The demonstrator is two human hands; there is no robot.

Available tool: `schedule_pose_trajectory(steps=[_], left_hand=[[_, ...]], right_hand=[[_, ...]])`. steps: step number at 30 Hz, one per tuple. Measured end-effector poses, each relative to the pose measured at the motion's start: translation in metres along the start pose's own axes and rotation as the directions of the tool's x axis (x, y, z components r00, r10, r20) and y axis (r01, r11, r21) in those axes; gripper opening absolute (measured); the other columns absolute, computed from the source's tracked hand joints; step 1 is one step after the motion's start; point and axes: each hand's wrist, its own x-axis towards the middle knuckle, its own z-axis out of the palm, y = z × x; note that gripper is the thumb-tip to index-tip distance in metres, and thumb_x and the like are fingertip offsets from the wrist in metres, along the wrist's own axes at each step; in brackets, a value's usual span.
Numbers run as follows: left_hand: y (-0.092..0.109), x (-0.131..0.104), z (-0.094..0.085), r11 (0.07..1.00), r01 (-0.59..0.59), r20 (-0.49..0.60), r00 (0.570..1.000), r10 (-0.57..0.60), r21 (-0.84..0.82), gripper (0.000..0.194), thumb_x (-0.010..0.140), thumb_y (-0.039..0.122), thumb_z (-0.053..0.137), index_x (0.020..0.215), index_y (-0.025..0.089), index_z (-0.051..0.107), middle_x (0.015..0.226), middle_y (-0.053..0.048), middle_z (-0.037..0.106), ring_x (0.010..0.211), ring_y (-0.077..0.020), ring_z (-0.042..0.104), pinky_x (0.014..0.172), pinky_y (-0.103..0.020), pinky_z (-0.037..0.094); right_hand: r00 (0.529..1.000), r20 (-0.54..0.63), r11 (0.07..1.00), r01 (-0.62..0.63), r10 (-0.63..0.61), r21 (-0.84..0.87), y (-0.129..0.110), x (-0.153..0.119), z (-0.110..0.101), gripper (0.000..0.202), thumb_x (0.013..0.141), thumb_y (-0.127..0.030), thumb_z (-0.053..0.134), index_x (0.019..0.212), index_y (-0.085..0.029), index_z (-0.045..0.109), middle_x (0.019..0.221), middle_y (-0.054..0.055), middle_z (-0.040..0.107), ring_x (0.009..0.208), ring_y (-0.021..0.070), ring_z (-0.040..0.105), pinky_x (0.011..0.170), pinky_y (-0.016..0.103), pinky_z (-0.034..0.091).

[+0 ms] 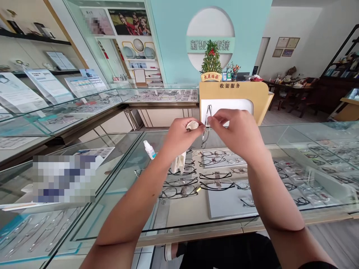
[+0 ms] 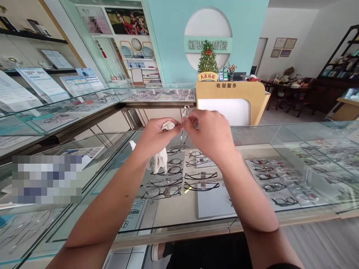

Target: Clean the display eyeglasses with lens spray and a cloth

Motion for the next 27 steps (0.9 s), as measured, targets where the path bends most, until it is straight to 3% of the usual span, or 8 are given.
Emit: schedule_pose_trajectory(steps=[3, 6, 11, 14, 17, 19, 22, 27], left_hand=[[-0.003, 0.001, 0.006, 0.990, 0.011, 0.140, 0.990, -0.031, 0.140, 0.022, 0.088, 0.043, 0.074, 0.080, 0.023, 0.077, 0.061, 0.003, 0.058, 0.058, -0.0156, 0.046, 0.060, -0.032, 0.033], [-0.009, 0.001, 0.014, 0.958, -0.059, 0.309, 0.950, -0.032, 0.281, 0.018, 0.089, 0.039, 0.072, 0.081, 0.024, 0.076, 0.067, 0.001, 0.066, 0.060, -0.0178, 0.052, 0.062, -0.034, 0.034], [-0.018, -0.005, 0.039, 0.775, -0.348, 0.574, 0.819, -0.023, 0.528, 0.014, 0.087, 0.015, 0.063, 0.081, 0.023, 0.073, 0.078, -0.005, 0.072, 0.067, -0.0225, 0.060, 0.063, -0.035, 0.031], [-0.021, -0.012, 0.060, 0.663, -0.443, 0.652, 0.752, -0.092, 0.604, 0.018, 0.087, 0.008, 0.058, 0.084, 0.020, 0.072, 0.082, -0.008, 0.074, 0.065, -0.0224, 0.060, 0.060, -0.036, 0.027], [-0.027, -0.018, 0.078, 0.623, -0.488, 0.693, 0.710, -0.124, 0.611, 0.020, 0.086, 0.005, 0.058, 0.087, 0.018, 0.073, 0.086, -0.011, 0.076, 0.068, -0.0239, 0.063, 0.059, -0.036, 0.026], [-0.034, -0.021, 0.087, 0.642, -0.488, 0.700, 0.706, -0.108, 0.591, 0.019, 0.086, 0.006, 0.060, 0.090, 0.017, 0.075, 0.089, -0.013, 0.077, 0.072, -0.0255, 0.066, 0.061, -0.036, 0.029], [-0.046, -0.024, 0.094, 0.711, -0.423, 0.669, 0.738, -0.090, 0.562, 0.014, 0.087, 0.009, 0.065, 0.091, 0.018, 0.075, 0.087, -0.013, 0.076, 0.077, -0.0271, 0.067, 0.066, -0.036, 0.034], [-0.063, -0.025, 0.100, 0.804, -0.309, 0.620, 0.779, -0.093, 0.508, 0.005, 0.086, 0.020, 0.071, 0.089, 0.022, 0.074, 0.081, -0.011, 0.073, 0.082, -0.0292, 0.067, 0.071, -0.037, 0.040]], right_hand=[[0.999, -0.048, 0.999, 0.012, -0.010, 0.051, 0.001, 0.001, -0.007, 0.032, 0.101, -0.037, 0.073, 0.073, -0.026, 0.065, 0.070, 0.006, 0.064, 0.081, 0.0265, 0.064, 0.076, 0.040, 0.044], [0.998, -0.054, 1.000, 0.012, -0.012, 0.011, -0.002, 0.001, -0.010, 0.036, 0.104, -0.042, 0.070, 0.073, -0.026, 0.061, 0.067, 0.005, 0.058, 0.079, 0.0253, 0.061, 0.074, 0.040, 0.044], [0.998, -0.050, 0.997, 0.022, -0.026, -0.077, -0.008, 0.003, -0.012, 0.052, 0.104, -0.057, 0.068, 0.066, -0.028, 0.047, 0.060, 0.004, 0.053, 0.066, 0.0225, 0.054, 0.064, 0.041, 0.039], [0.999, -0.049, 0.993, 0.010, -0.016, -0.119, -0.009, 0.004, -0.013, 0.065, 0.100, -0.055, 0.073, 0.060, -0.029, 0.029, 0.057, 0.004, 0.047, 0.062, 0.0233, 0.048, 0.061, 0.044, 0.033], [0.999, -0.021, 0.993, 0.024, -0.027, -0.113, -0.011, 0.003, -0.014, 0.065, 0.103, -0.062, 0.066, 0.056, -0.032, 0.033, 0.051, 0.006, 0.039, 0.069, 0.0294, 0.056, 0.061, 0.046, 0.033], [0.999, 0.003, 0.994, 0.041, -0.041, -0.098, -0.012, 0.001, -0.015, 0.060, 0.105, -0.068, 0.059, 0.058, -0.034, 0.045, 0.050, 0.007, 0.038, 0.075, 0.0323, 0.061, 0.062, 0.046, 0.037], [0.998, 0.022, 0.993, 0.063, -0.062, -0.099, -0.014, 0.000, -0.016, 0.054, 0.105, -0.071, 0.055, 0.064, -0.035, 0.058, 0.051, 0.008, 0.043, 0.078, 0.0333, 0.065, 0.062, 0.046, 0.041], [0.997, 0.028, 0.989, 0.068, -0.065, -0.134, -0.016, 0.001, -0.014, 0.055, 0.106, -0.066, 0.058, 0.061, -0.034, 0.055, 0.050, 0.007, 0.042, 0.067, 0.0295, 0.058, 0.057, 0.045, 0.036]])
